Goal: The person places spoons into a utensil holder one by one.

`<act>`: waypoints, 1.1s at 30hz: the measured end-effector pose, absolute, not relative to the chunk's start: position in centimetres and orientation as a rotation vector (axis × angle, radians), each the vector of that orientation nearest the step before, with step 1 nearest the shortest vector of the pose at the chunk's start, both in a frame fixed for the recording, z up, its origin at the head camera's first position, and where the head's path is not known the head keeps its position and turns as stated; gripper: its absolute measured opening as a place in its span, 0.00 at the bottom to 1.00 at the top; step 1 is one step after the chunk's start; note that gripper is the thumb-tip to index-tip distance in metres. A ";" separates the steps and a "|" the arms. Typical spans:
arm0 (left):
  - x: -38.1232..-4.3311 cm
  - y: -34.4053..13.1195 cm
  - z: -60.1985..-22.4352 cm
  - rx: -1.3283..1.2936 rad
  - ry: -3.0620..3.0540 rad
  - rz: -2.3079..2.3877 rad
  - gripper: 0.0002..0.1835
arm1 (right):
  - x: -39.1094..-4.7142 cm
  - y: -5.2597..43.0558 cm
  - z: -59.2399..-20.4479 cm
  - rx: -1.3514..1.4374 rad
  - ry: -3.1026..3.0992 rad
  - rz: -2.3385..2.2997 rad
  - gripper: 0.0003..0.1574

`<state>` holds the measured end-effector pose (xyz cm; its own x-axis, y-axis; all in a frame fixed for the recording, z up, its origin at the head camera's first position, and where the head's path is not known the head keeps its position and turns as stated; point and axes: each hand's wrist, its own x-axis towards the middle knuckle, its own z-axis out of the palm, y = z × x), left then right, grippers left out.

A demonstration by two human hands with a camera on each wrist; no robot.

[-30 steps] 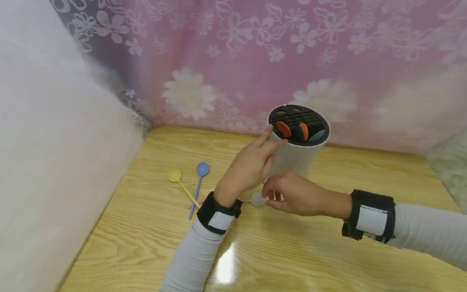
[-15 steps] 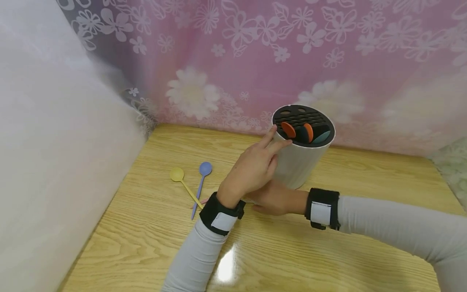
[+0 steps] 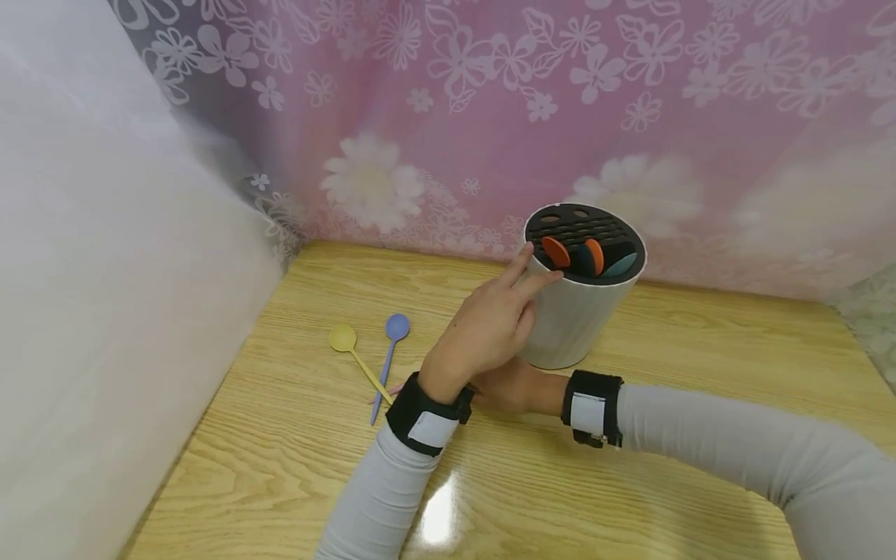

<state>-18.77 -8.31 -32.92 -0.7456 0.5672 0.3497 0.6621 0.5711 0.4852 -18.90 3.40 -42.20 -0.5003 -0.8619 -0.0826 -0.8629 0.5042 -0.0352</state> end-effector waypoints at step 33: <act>-18.7 -7.9 -33.1 -1.007 -2.637 -0.922 0.26 | -14.2 12.7 -34.3 -1.348 2.631 -0.249 0.14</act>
